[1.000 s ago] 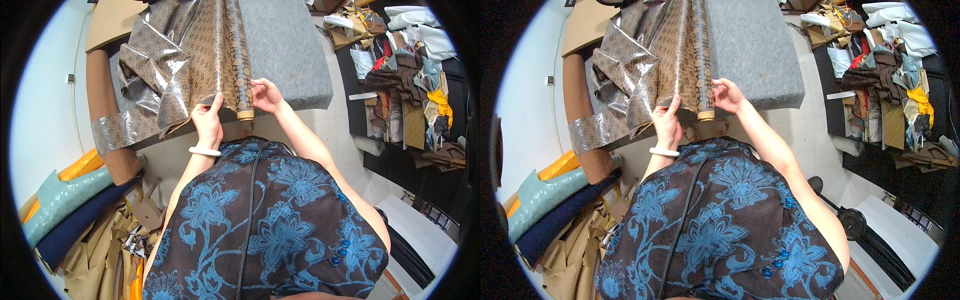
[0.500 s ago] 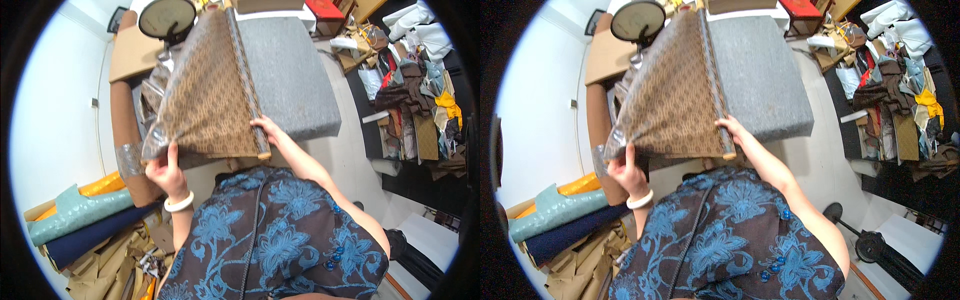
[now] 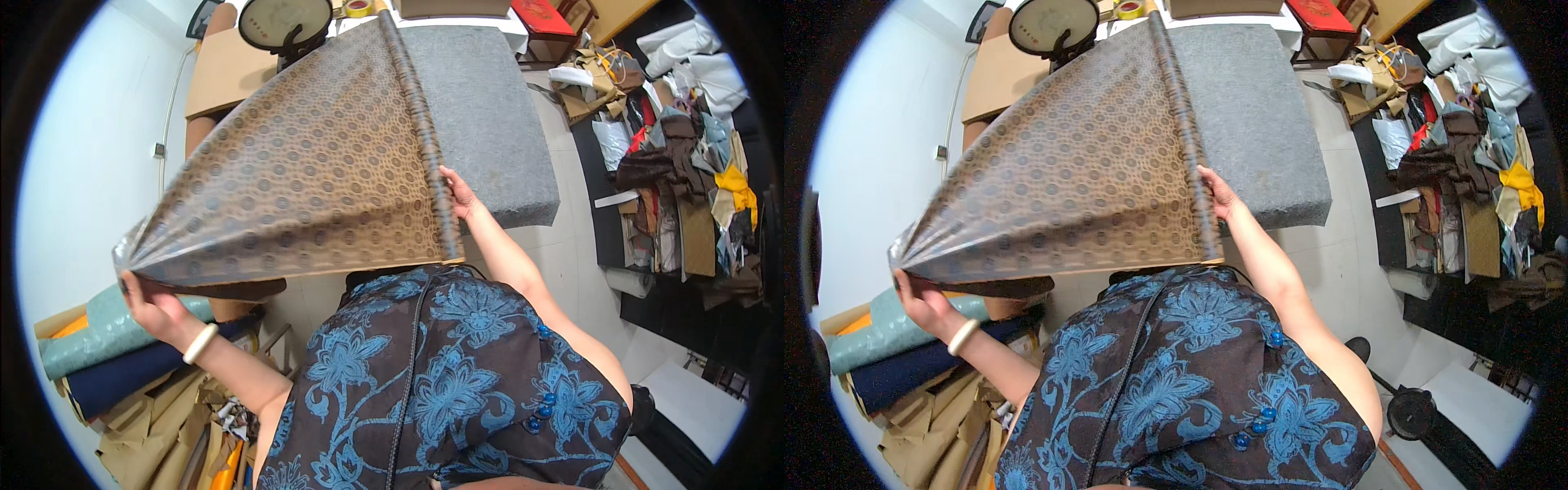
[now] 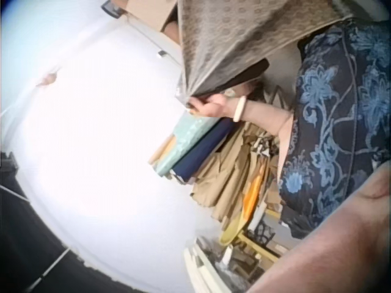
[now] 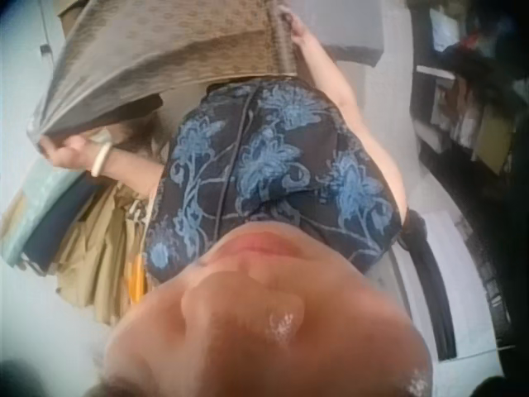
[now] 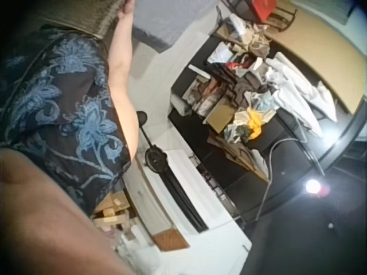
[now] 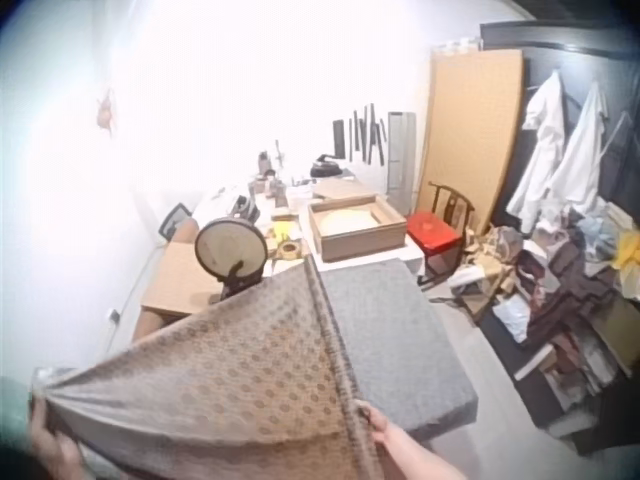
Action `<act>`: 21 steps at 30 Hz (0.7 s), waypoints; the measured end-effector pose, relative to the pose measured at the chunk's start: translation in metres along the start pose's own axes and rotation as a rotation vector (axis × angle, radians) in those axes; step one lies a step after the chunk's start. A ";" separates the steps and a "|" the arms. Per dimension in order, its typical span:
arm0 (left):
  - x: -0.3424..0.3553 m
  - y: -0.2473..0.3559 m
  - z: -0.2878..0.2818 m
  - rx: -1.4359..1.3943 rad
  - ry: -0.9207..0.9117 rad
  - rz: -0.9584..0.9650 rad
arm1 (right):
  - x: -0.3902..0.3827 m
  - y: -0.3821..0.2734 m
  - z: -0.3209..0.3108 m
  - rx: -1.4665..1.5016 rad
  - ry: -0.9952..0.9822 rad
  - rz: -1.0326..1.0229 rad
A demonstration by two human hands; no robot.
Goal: The person cuts a large piece of patterned fabric using shears. They unfold the fabric on a workbench and use a wooden tray as a guide to cut a straight edge, then continue trimming the fabric along the edges.
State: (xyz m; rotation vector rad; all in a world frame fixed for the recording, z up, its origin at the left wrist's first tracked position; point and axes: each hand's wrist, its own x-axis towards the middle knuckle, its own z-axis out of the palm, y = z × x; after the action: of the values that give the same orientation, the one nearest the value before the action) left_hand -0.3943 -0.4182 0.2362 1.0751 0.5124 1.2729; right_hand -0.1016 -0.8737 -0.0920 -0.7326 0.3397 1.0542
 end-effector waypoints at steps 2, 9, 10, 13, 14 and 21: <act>0.034 0.020 -0.006 0.005 -0.003 0.002 | -0.004 -0.005 -0.007 -0.005 0.001 0.000; 0.078 0.064 -0.024 0.067 0.021 0.117 | -0.005 -0.028 -0.073 -0.523 0.430 -0.098; 0.055 0.054 -0.003 0.094 0.147 0.052 | -0.007 -0.046 -0.097 -0.722 0.525 -0.152; -0.026 -0.006 0.021 0.109 0.170 0.017 | -0.024 -0.077 -0.106 -1.183 0.708 -0.352; -0.038 -0.052 0.019 0.161 0.098 0.060 | -0.042 -0.117 -0.160 -1.430 0.928 -0.438; -0.192 -0.160 -0.005 0.242 0.063 -0.351 | 0.009 -0.076 0.049 -1.942 0.604 -1.182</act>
State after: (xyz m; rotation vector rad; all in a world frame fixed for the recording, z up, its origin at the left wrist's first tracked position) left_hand -0.3696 -0.5838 0.0506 1.0895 0.8793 0.9533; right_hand -0.0344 -0.8558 -0.0327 -2.5268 -0.7788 -0.3785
